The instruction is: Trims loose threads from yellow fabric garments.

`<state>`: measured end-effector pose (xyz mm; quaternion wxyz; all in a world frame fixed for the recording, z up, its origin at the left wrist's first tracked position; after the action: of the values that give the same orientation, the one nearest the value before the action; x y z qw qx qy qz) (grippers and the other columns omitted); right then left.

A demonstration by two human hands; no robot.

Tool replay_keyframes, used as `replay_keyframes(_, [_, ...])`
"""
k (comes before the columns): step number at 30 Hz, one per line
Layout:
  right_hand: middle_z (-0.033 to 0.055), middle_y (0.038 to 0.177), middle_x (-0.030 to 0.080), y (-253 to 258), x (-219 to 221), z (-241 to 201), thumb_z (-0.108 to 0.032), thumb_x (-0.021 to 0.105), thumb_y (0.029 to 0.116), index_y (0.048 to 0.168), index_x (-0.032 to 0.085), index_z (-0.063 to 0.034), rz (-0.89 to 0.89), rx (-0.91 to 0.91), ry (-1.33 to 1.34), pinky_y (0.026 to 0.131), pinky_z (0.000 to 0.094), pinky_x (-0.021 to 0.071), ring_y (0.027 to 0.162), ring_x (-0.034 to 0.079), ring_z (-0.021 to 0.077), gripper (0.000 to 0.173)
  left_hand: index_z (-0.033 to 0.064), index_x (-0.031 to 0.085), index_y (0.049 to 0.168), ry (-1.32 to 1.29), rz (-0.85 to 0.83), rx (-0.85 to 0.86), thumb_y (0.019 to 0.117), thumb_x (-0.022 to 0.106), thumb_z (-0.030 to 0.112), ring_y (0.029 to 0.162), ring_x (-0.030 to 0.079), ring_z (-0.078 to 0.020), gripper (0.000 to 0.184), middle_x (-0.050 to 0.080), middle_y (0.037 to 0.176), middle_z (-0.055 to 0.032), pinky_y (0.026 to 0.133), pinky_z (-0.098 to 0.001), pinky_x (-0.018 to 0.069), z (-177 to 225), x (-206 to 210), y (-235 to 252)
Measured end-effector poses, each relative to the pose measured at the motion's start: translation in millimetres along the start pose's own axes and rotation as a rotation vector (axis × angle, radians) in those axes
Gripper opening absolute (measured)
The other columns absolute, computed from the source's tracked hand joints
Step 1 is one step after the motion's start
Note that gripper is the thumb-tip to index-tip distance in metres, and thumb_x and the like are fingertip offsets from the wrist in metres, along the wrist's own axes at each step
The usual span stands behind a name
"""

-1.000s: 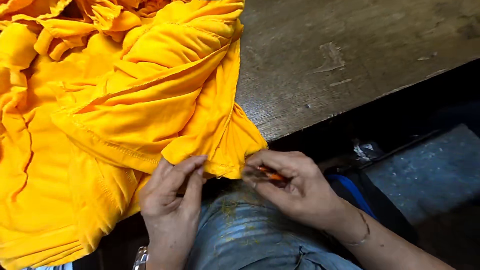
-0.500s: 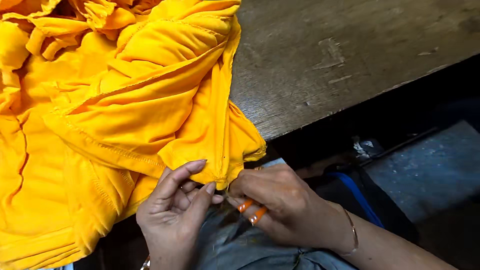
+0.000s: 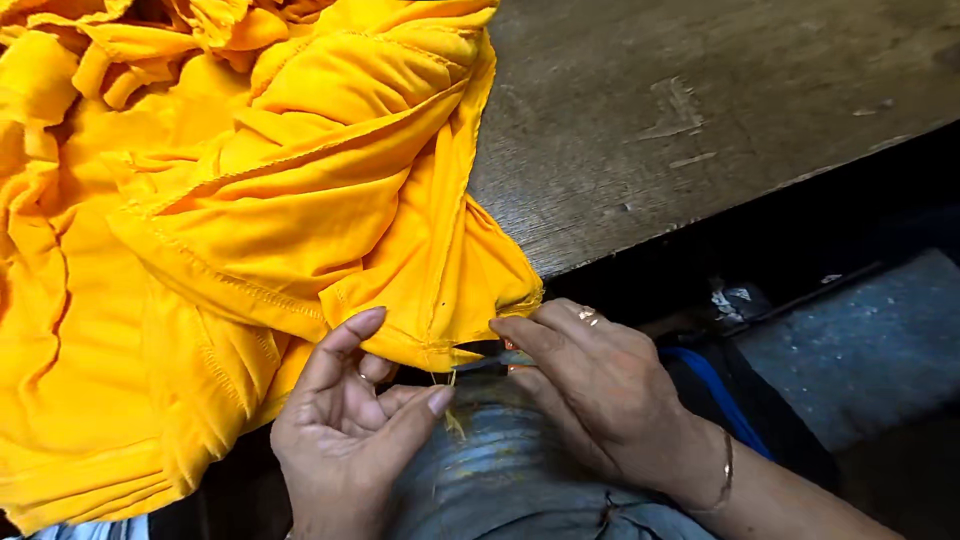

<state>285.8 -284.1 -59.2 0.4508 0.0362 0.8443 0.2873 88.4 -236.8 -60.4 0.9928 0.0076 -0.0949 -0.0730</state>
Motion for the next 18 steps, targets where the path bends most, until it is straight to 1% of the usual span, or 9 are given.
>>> replay_keyframes(2, [0.0065,0.085,0.06,-1,1,-2,-0.025,0.049,0.1062,0.117,0.071,-0.0001,0.042,-0.018,-0.043,0.059,0.0295,0.0461,0.077,0.058,0.0187,0.036,0.0004,0.06,0.134,-0.028,-0.003,-0.018,0.0674,0.086,-0.005,0.087,0.075,-0.0216,0.072,0.067,0.121,-0.0172,0.064,-0.0323,0.0665,0,2,-2])
replay_keyframes(4, [0.0056,0.083,0.059,1,4,-6,-0.025,0.052,0.1052,0.116,0.072,-0.0001,0.062,-0.046,-0.051,0.058,0.0286,0.0446,0.074,0.057,0.018,0.033,-0.0004,0.06,0.134,-0.056,-0.007,-0.025,0.0678,0.086,-0.005,0.089,0.075,-0.022,0.071,0.068,0.119,-0.0182,0.065,-0.0322,0.0665,-1,4,-3])
replay_keyframes(7, [0.0056,0.083,0.059,7,7,-10,-0.025,0.053,0.105,0.113,0.072,0.0003,0.073,-0.071,-0.045,0.058,0.0282,0.0444,0.073,0.056,0.0174,0.033,-0.0008,0.06,0.134,-0.07,0.003,-0.025,0.0679,0.085,-0.006,0.092,0.075,-0.0227,0.071,0.068,0.119,-0.0191,0.067,-0.0328,0.0666,0,4,-4])
replay_keyframes(10, [0.0054,0.08,0.058,11,10,-11,-0.024,0.054,0.1049,0.11,0.073,0.0005,0.087,-0.075,-0.03,0.055,0.0285,0.0426,0.07,0.055,0.0173,0.031,-0.0018,0.058,0.135,-0.061,0.007,-0.027,0.0678,0.085,-0.007,0.092,0.075,-0.0238,0.072,0.067,0.118,-0.0202,0.066,-0.0336,0.0667,0,3,-6])
replay_keyframes(12, [0.0044,0.078,0.058,13,12,-11,-0.023,0.055,0.1044,0.106,0.073,-0.0001,0.099,-0.075,-0.022,0.054,0.0282,0.0409,0.068,0.054,0.0168,0.029,-0.0018,0.057,0.135,-0.049,0.013,-0.029,0.0668,0.085,-0.008,0.093,0.075,-0.0243,0.074,0.067,0.12,-0.0203,0.066,-0.0341,0.0669,-1,3,-7])
replay_keyframes(15, [0.0038,0.076,0.058,16,14,-10,-0.02,0.054,0.1035,0.098,0.072,-0.0023,0.094,-0.079,-0.021,0.054,0.0284,0.0418,0.068,0.056,0.0164,0.026,-0.002,0.057,0.136,-0.042,0.016,-0.035,0.0664,0.084,-0.009,0.091,0.075,-0.025,0.075,0.066,0.121,-0.0197,0.065,-0.0349,0.0672,-2,3,-9])
replay_keyframes(16, [0.0039,0.076,0.059,16,14,-8,-0.02,0.054,0.1034,0.097,0.073,-0.0022,0.088,-0.075,-0.001,0.054,0.0286,0.0427,0.068,0.057,0.0165,0.026,-0.0009,0.057,0.136,-0.027,0.018,-0.034,0.0682,0.084,-0.007,0.088,0.075,-0.0248,0.073,0.067,0.12,-0.0192,0.064,-0.0348,0.067,-3,3,-9])
replay_keyframes(18, [0.0043,0.078,0.061,15,14,-2,-0.02,0.051,0.1051,0.098,0.072,-0.0021,0.069,-0.045,0.073,0.057,0.0282,0.0464,0.07,0.06,0.0156,0.029,-0.0004,0.057,0.135,0.021,0.054,0.007,0.0734,0.083,-0.004,0.072,0.074,-0.0241,0.066,0.068,0.116,-0.0184,0.054,-0.0342,0.0654,-2,2,-8])
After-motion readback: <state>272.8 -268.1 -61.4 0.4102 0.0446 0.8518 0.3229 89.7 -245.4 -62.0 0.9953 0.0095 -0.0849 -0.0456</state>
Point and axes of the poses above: each hand's wrist, its own y-axis towards the middle knuckle, its own x-axis out of the palm, z = x × y, the point moved 5 cm from there along y, towards the middle knuckle
